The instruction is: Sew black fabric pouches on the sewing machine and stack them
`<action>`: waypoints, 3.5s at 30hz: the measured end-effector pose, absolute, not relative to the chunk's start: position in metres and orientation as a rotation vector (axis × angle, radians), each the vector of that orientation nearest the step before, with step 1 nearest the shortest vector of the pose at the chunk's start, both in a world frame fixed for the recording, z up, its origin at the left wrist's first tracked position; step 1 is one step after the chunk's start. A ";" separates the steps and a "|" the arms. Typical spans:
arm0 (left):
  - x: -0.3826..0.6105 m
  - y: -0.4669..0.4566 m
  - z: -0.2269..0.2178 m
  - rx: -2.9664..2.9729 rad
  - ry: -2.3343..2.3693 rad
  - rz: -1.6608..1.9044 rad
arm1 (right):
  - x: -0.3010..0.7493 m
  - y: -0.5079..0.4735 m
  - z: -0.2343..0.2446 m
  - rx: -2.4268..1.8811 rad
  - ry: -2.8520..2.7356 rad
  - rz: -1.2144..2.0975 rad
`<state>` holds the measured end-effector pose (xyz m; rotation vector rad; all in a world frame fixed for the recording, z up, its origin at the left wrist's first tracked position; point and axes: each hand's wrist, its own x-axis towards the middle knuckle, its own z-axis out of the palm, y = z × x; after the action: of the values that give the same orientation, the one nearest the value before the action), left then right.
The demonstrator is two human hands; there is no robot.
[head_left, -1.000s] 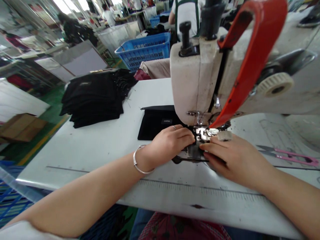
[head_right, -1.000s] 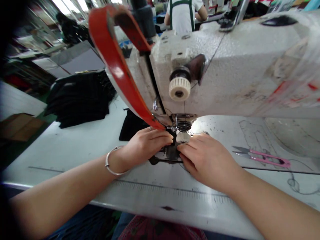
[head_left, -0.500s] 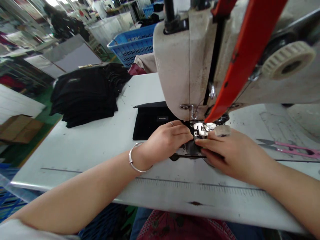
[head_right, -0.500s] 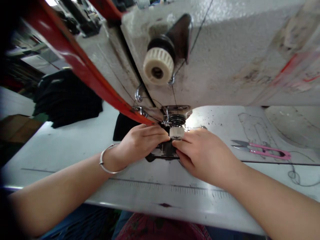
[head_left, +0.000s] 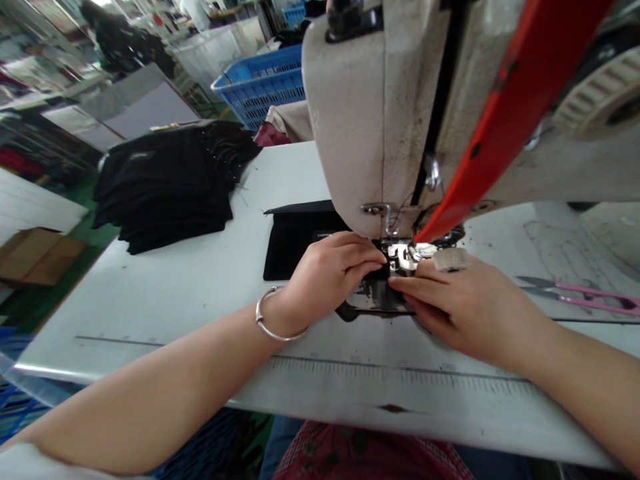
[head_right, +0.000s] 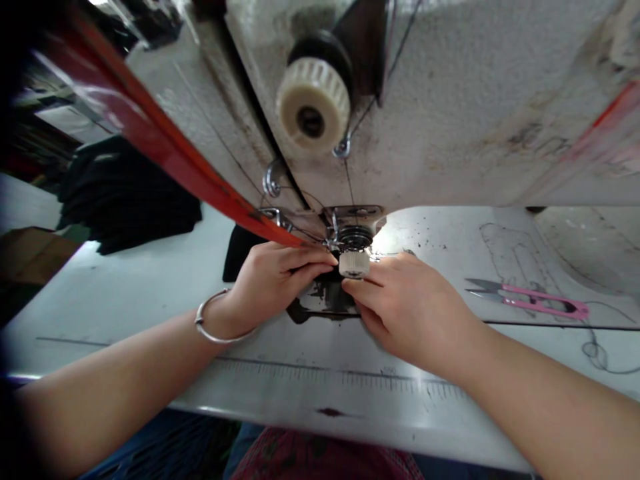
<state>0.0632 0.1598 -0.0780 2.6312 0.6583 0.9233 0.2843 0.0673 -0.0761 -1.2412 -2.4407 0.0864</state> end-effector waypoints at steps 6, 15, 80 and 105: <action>0.062 0.158 -0.074 2.863 0.408 0.769 | 0.284 0.069 -0.076 -1.229 -2.443 0.081; 0.057 0.160 -0.071 2.980 0.219 0.756 | 0.284 0.069 -0.076 -1.252 -2.409 0.097; 0.040 0.159 -0.039 3.016 0.741 -0.128 | 0.285 0.067 -0.080 -1.213 -2.531 0.038; 0.039 0.125 -0.052 2.853 0.518 0.182 | 0.289 0.067 -0.067 -1.039 -2.483 0.582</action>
<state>0.0389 0.1253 -0.0521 2.8531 0.5180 0.1817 0.2891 0.0669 -0.0665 -1.0386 -2.4831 0.5824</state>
